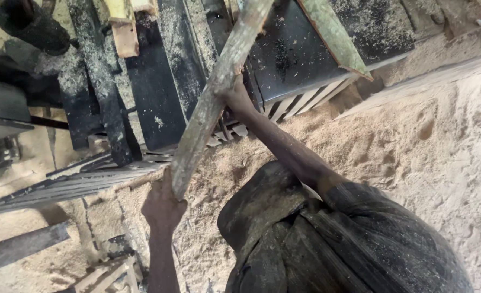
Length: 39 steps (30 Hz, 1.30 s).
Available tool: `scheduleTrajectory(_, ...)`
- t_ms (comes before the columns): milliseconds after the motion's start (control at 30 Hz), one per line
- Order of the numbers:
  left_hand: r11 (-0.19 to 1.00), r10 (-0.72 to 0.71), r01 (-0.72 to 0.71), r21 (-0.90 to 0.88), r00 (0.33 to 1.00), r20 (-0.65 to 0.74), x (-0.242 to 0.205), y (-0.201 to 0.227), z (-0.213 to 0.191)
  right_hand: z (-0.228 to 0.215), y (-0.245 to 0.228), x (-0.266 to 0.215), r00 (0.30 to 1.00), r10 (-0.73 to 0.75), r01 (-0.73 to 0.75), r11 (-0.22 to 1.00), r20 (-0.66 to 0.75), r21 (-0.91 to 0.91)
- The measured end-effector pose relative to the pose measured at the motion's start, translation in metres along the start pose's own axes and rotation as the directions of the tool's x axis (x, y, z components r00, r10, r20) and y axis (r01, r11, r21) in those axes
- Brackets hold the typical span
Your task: The person saws long pieces of wood into shorter sections using a large stationary saw machine, moving wood from a pile onto the saw bed and then stacking the cut pieces.
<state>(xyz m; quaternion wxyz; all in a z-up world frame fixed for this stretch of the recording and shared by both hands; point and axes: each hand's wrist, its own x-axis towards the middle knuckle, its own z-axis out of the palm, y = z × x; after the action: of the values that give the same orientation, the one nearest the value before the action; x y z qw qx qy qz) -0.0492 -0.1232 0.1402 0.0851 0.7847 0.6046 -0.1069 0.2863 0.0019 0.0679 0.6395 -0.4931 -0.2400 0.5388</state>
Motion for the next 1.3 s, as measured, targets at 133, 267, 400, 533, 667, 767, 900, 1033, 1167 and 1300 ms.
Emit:
scheduleTrajectory(133,0.999,0.022,-0.022,-0.040,1.000,-0.016,0.051,-0.032,0.007,-0.004,0.019,-0.005,0.981,-0.083,0.190,0.245,0.175,-0.951)
scheduleTrajectory(267,0.999,0.017,-0.021,-0.043,0.996,-0.089,0.089,-0.053,0.003,0.027,0.051,0.017,0.975,0.032,0.208,0.219,0.220,-0.953)
scheduleTrajectory(400,1.000,0.001,-0.002,-0.017,0.997,-0.081,0.125,-0.069,-0.030,0.042,0.062,0.039,0.974,0.015,0.219,0.193,0.226,-0.956)
scheduleTrajectory(533,0.998,-0.056,0.056,0.002,0.998,-0.020,0.165,-0.065,-0.052,0.058,0.056,0.093,0.974,0.112,0.186,0.090,0.195,-0.979)
scheduleTrajectory(667,1.000,0.006,-0.007,-0.002,0.997,-0.078,0.211,-0.044,-0.093,0.071,0.028,0.189,0.982,0.026,0.177,0.193,0.185,-0.965)
scheduleTrajectory(767,0.998,0.060,-0.057,0.029,0.988,-0.139,0.228,-0.002,-0.123,0.081,0.020,0.182,0.966,-0.070,0.256,0.375,0.249,-0.891)
scheduleTrajectory(900,0.980,-0.090,0.047,-0.195,0.971,-0.220,0.145,0.032,-0.056,0.075,0.047,0.061,0.894,-0.358,0.413,0.891,0.270,-0.188)
scheduleTrajectory(1033,0.829,-0.299,0.344,-0.441,0.939,0.172,0.030,0.085,0.043,0.047,0.029,-0.081,0.905,-0.345,0.416,0.607,0.247,-0.677)
scheduleTrajectory(1167,0.956,-0.057,-0.056,-0.289,0.928,-0.369,-0.060,0.128,0.124,0.011,0.011,-0.166,0.903,0.386,-0.403,0.913,-0.189,-0.059)
scheduleTrajectory(1300,0.674,0.301,-0.466,-0.574,0.882,-0.363,-0.089,0.173,0.141,-0.057,0.014,-0.153,0.980,0.050,-0.061,0.997,-0.190,-0.047)
